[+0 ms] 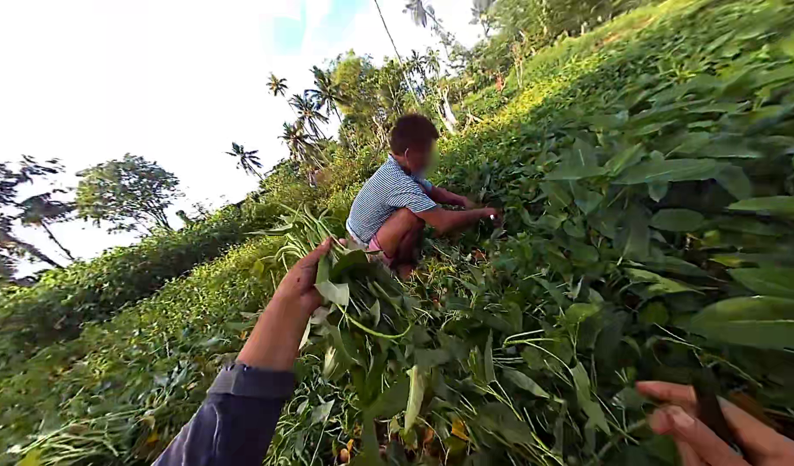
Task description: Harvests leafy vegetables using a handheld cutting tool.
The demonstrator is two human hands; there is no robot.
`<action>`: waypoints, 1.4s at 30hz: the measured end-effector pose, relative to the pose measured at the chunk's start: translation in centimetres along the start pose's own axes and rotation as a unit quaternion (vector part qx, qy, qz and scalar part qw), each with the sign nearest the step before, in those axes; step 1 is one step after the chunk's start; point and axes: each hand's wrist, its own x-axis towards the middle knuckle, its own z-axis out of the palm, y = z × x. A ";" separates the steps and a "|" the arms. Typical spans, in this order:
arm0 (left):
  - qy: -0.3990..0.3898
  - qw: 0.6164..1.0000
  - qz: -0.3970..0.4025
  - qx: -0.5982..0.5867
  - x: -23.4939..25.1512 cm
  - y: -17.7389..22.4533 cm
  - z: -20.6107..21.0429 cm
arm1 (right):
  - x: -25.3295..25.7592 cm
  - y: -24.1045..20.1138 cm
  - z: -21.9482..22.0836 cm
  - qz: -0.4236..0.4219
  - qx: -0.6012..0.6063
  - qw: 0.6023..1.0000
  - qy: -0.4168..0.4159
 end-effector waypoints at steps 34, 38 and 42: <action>-0.570 0.777 -0.205 0.172 -12.2 -8.1 26.8 | -1.1 -8.9 -3.7 0.086 0.053 0.944 0.313; -0.606 0.747 -0.226 0.154 -12.1 -10.3 25.9 | -0.4 -3.4 -5.1 0.150 0.048 0.907 0.390; -0.598 0.753 -0.234 0.143 -11.1 -11.5 24.2 | -1.3 0.8 -7.3 0.197 0.004 0.909 0.367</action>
